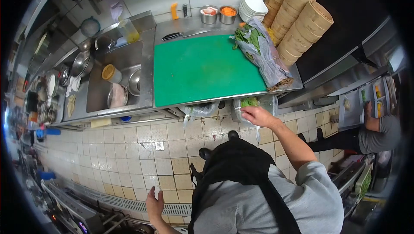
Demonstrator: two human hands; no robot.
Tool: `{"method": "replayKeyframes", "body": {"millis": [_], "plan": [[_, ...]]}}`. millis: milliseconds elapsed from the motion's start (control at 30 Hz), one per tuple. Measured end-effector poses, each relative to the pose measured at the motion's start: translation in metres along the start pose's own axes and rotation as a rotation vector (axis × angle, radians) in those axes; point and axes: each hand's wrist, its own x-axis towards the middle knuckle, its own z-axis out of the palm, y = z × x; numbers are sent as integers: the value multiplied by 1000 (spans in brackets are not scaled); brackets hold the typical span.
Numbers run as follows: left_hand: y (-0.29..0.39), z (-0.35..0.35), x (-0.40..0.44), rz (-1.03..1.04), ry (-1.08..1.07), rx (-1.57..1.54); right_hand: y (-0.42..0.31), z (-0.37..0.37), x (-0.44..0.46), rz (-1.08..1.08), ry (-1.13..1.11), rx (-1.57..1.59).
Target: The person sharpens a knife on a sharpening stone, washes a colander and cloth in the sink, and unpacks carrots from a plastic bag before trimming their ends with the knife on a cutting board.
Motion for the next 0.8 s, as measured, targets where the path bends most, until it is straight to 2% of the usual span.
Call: {"method": "replayKeyframes", "body": {"millis": [200, 267, 333, 400, 467, 600, 667, 733, 800], "plan": [[46, -22, 47, 70, -104, 18, 15, -48, -4, 51, 136, -63], [62, -24, 56, 86, -139, 46, 27, -73, -2, 76, 320, -102], [82, -26, 62, 107, -169, 73, 33, -103, 3, 128, 407, -36], [94, -22, 70, 138, -143, 70, 53, -127, 12, 167, 492, 25], [113, -22, 73, 112, -87, -18, 81, -148, 23, 185, 596, -42], [167, -20, 81, 47, -44, -67, 134, -179, 51, 248, 614, -145], [190, -17, 86, 145, -24, -76, 159, -187, 61, 267, 584, -107], [219, -17, 87, 154, -29, -42, 180, -192, 71, 383, 414, 37], [252, -19, 95, 162, -45, -14, 189, -193, 77, 396, 344, 72]]}}
